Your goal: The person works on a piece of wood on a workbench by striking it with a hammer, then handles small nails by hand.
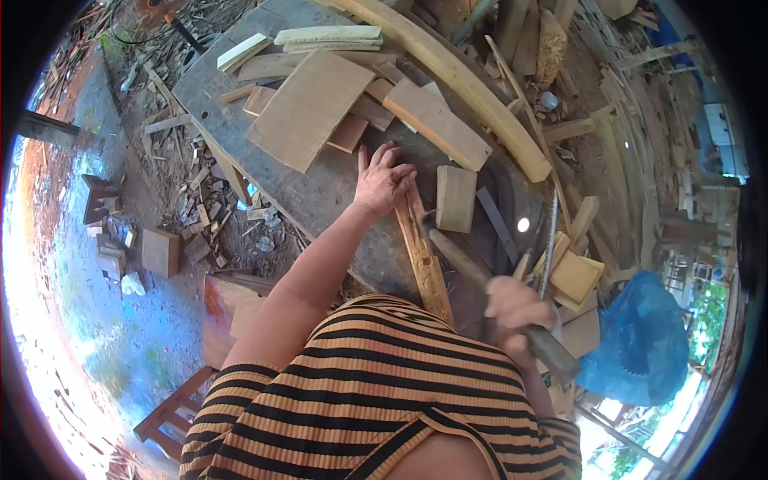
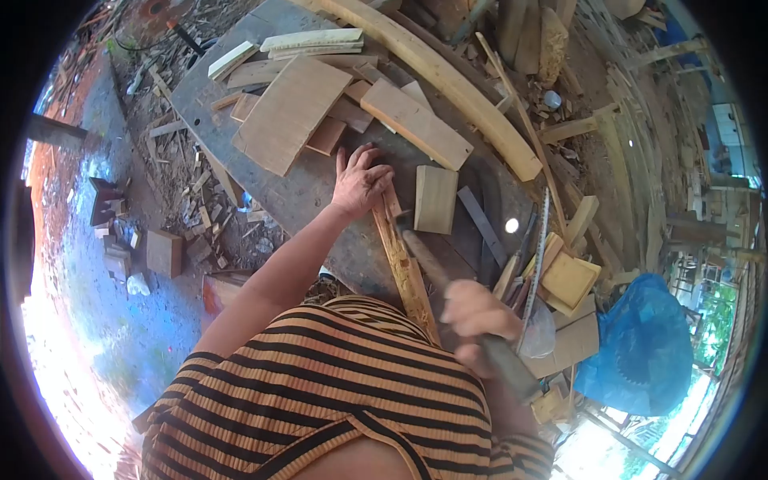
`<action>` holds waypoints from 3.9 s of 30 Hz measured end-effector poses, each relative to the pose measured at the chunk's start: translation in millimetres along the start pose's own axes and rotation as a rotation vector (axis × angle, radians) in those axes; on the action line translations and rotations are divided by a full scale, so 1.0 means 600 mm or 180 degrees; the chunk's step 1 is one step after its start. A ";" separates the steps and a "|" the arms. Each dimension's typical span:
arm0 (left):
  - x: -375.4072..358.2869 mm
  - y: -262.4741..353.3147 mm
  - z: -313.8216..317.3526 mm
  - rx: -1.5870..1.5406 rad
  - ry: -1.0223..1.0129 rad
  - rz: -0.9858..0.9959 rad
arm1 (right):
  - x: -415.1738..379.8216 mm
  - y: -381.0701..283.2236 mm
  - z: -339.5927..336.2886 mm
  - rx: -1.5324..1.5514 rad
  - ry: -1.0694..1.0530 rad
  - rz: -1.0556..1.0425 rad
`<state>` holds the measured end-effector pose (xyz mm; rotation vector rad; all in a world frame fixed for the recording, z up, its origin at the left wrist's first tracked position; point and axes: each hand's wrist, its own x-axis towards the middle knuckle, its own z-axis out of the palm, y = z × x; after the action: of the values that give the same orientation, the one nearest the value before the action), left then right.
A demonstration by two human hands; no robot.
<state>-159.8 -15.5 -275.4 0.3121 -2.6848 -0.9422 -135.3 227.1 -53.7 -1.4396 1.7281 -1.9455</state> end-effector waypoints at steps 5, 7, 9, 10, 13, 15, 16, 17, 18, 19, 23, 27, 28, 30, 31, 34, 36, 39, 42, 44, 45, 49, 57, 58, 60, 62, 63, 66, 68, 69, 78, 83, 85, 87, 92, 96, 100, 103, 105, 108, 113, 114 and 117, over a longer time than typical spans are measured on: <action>0.002 0.003 0.002 0.0046 0.0095 0.0075 | -0.011 -0.007 -0.036 0.0267 0.1229 0.0580; 0.003 -0.003 0.004 0.0053 0.0131 0.0132 | -0.018 -0.006 -0.043 0.0475 0.1281 0.0548; 0.002 -0.003 0.012 0.0067 0.0195 0.0131 | -0.029 -0.017 -0.053 0.0457 0.1380 0.0625; 0.002 -0.004 0.014 0.0040 0.0158 0.0167 | -0.031 -0.021 -0.058 0.0481 0.1409 0.0699; 0.001 -0.006 0.015 0.0130 0.0242 0.0156 | -0.029 -0.035 -0.079 0.0637 0.1420 0.0850; 0.001 -0.006 0.016 0.0108 0.0247 0.0191 | -0.030 -0.023 -0.087 0.1033 0.1499 0.0907; 0.001 -0.008 0.018 0.0118 0.0269 0.0194 | -0.028 -0.010 -0.089 0.0991 0.1542 0.0904; 0.002 -0.010 0.020 0.0123 0.0263 0.0184 | -0.023 0.004 -0.094 0.0991 0.1546 0.1142; 0.003 -0.009 0.022 0.0096 0.0249 0.0215 | -0.015 0.015 -0.096 0.0999 0.1541 0.1383; 0.003 -0.008 0.021 0.0120 0.0245 0.0188 | -0.005 0.026 -0.094 0.0842 0.1666 0.1571; 0.003 -0.012 0.020 0.0117 0.0242 0.0180 | 0.025 0.032 -0.091 0.0371 0.1512 0.1928; 0.004 0.000 -0.002 -0.0258 0.0157 0.0191 | 0.010 0.018 -0.102 0.0280 0.1026 0.1945; 0.002 0.012 -0.015 -0.0252 0.0154 0.0206 | 0.003 0.010 -0.104 0.0325 0.0859 0.1842; -0.011 0.045 -0.046 -0.0532 0.0403 0.0462 | -0.003 -0.016 -0.111 0.0265 0.0799 0.1814; -0.026 0.081 -0.069 -0.0422 0.0350 0.0731 | -0.003 -0.026 -0.113 0.0403 0.0835 0.1460; -0.074 0.163 -0.056 -0.0816 -0.0583 0.1257 | 0.002 -0.070 -0.116 0.0439 0.0882 0.1057; -0.083 0.208 -0.042 -0.0735 -0.0691 0.1624 | 0.007 -0.092 -0.118 0.0782 0.0858 0.0777; -0.085 0.226 -0.002 -0.1060 -0.0877 0.1955 | 0.008 -0.115 -0.118 0.0799 0.0939 0.0806; -0.080 0.222 0.003 -0.0928 -0.1366 0.1967 | 0.000 -0.120 -0.117 0.0929 0.1016 0.0803; -0.080 0.218 0.003 -0.1044 -0.1413 0.1942 | -0.008 -0.117 -0.117 0.0956 0.1092 0.0795; -0.079 0.215 0.005 -0.1166 -0.1450 0.1899 | -0.013 -0.117 -0.117 0.0887 0.1095 0.0838; -0.071 0.224 0.019 -0.1395 -0.0934 0.1655 | -0.038 -0.120 -0.125 0.0455 0.1290 0.1081; -0.103 0.233 0.026 -0.0110 -0.1319 0.1662 | -0.125 -0.148 -0.227 -0.0051 0.3096 -0.0010; -0.108 0.226 0.022 -0.0108 -0.1326 0.1697 | -0.134 -0.143 -0.234 -0.0067 0.3120 -0.0032; -0.120 0.207 0.021 -0.0134 -0.1253 0.1956 | -0.147 -0.131 -0.253 -0.0077 0.3967 -0.0308; -0.127 0.191 0.023 -0.0178 -0.1359 0.2019 | -0.151 -0.116 -0.271 0.0098 0.4460 -0.0388; -0.127 0.191 0.017 -0.0097 -0.1398 0.2197 | -0.155 -0.106 -0.282 0.0310 0.4914 -0.0456; -0.126 0.187 0.013 0.0049 -0.1579 0.2372 | -0.212 -0.040 -0.328 0.0480 0.4654 -0.0685; -0.128 0.185 0.007 -0.0027 -0.1573 0.2444 | -0.228 -0.011 -0.339 0.0385 0.4676 -0.0762; -0.129 0.183 0.004 -0.0006 -0.1604 0.2401 | -0.233 -0.001 -0.335 0.0508 0.4855 -0.0689; -0.145 0.125 -0.001 -0.0079 -0.1469 0.2521 | -0.323 0.017 -0.278 0.0897 0.5702 0.0992; -0.138 0.106 -0.016 0.0060 -0.1417 0.2519 | -0.429 0.028 -0.288 0.1769 0.5052 0.2463; -0.134 0.099 -0.024 0.0123 -0.1404 0.2518 | -0.429 0.029 -0.271 0.1866 0.5102 0.2517; -0.129 0.093 -0.033 0.0100 -0.1356 0.2421 | -0.426 0.028 -0.251 0.1956 0.5151 0.2558; -0.133 0.059 -0.025 0.0250 -0.1083 0.2149 | -0.328 0.013 -0.158 -0.0096 0.3904 0.3249; -0.156 0.065 -0.032 0.0733 -0.0469 0.1671 | -0.288 0.062 -0.063 -0.1739 0.1709 0.2885; -0.167 0.049 -0.031 0.0677 -0.0487 0.1455 | -0.299 0.140 -0.003 -0.1606 0.1244 0.3042; -0.168 0.040 -0.026 0.0616 -0.0566 0.1337 | -0.294 0.166 0.020 -0.1757 0.1372 0.3110; -0.168 0.037 -0.026 0.0592 -0.0572 0.1325 | -0.285 0.180 0.030 -0.1911 0.1441 0.3193; -0.167 0.038 -0.030 0.0550 -0.0561 0.1314 | -0.274 0.206 0.037 -0.1973 0.1598 0.3183; -0.164 0.033 -0.034 0.0404 -0.0437 0.1397 | -0.252 0.253 0.037 -0.2264 0.1817 0.2742; -0.164 0.032 -0.034 0.0383 -0.0427 0.1367 | -0.243 0.246 0.038 -0.2282 0.1783 0.2749; -0.166 0.029 -0.035 0.0320 -0.0430 0.1338 | -0.208 0.210 0.041 -0.2261 0.1513 0.3243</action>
<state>-61.7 14.6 -267.6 -0.2991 -2.7601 -0.7228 -109.1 254.1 -228.8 0.0305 2.7308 -1.1583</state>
